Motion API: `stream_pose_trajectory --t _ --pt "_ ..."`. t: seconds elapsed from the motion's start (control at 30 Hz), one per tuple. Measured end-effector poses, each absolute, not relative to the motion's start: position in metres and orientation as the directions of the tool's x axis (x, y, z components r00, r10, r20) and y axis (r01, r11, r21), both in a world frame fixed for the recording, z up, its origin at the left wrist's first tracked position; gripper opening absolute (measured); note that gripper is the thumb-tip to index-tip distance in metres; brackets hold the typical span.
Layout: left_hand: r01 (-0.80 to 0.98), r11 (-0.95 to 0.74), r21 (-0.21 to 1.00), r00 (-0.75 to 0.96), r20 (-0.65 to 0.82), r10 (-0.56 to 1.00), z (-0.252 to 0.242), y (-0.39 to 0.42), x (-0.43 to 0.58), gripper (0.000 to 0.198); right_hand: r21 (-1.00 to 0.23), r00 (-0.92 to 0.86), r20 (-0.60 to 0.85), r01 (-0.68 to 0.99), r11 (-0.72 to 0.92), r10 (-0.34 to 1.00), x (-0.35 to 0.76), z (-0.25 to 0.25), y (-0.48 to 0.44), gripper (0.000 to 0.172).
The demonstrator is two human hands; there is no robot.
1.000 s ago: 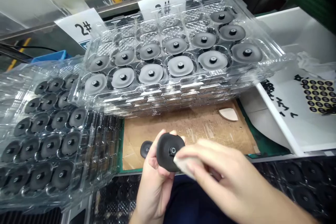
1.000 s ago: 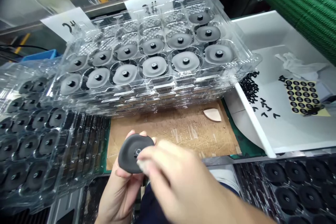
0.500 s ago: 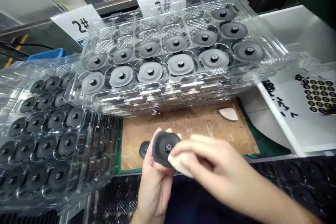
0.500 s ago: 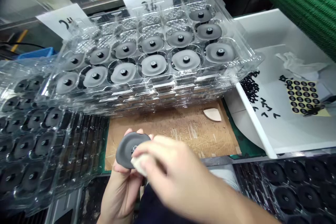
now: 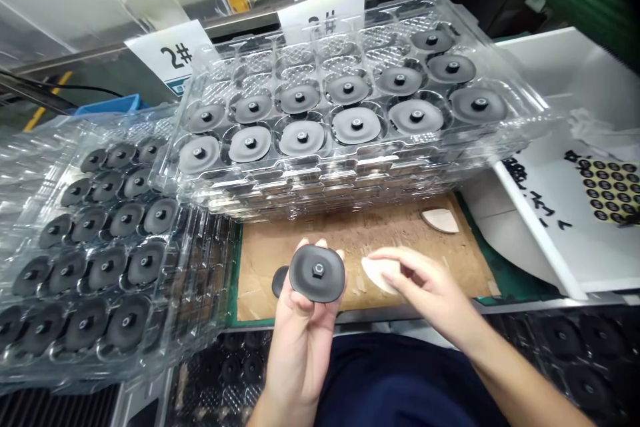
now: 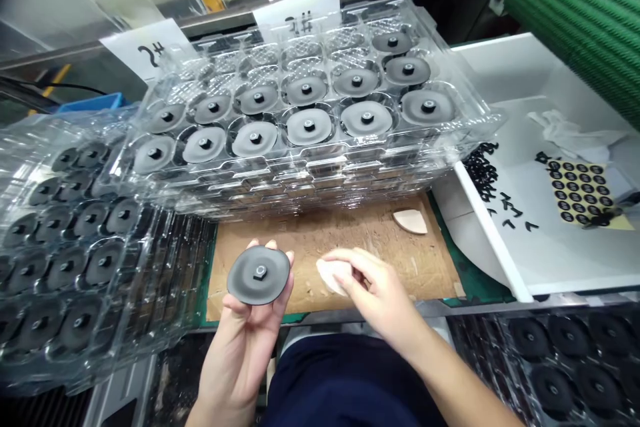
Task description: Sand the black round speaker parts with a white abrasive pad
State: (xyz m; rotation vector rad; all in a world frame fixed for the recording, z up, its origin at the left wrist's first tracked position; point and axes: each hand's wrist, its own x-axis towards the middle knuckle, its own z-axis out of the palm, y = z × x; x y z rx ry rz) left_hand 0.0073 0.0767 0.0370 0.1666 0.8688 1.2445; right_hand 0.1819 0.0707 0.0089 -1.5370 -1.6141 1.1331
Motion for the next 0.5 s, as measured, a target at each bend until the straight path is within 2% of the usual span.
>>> stream_pose_trajectory --t 0.07,0.13,0.2,0.27,0.33,0.4,0.5 --pt "-0.741 0.351 0.572 0.072 -0.452 0.889 0.039 0.073 0.010 0.050 -0.929 -0.133 0.051 0.356 0.096 0.990 0.181 0.049 0.078 0.019" --pt "-0.731 0.361 0.579 0.098 -0.434 0.895 0.041 0.068 0.014 0.052 -0.903 -0.287 0.197 0.320 0.287 0.938 0.179 0.078 0.082 0.020" --pt "-0.717 0.394 0.574 0.131 -0.445 0.886 0.042 0.064 0.017 0.052 -0.869 -0.467 0.194 0.326 0.371 0.863 0.176 0.091 0.083 0.022" --pt "-0.709 0.415 0.570 0.140 -0.462 0.876 0.043 0.060 0.020 0.049 -0.859 -0.541 0.144 0.347 0.376 0.829 0.173 0.092 0.082 0.021" --pt "-0.706 0.409 0.579 0.121 -0.471 0.874 0.044 0.057 0.021 0.047 -0.865 -0.497 0.175 0.335 0.375 0.850 0.172 0.087 0.078 0.020" --pt "-0.696 0.399 0.597 0.093 -0.476 0.874 0.046 0.055 0.020 0.049 -0.909 -0.493 0.177 0.251 0.333 0.852 0.174 0.083 0.071 0.021" --pt "-0.692 0.380 0.614 0.070 -0.466 0.882 0.051 0.053 0.016 0.051 -0.977 -0.651 -0.029 0.179 0.117 0.759 0.184 0.080 0.057 0.017"
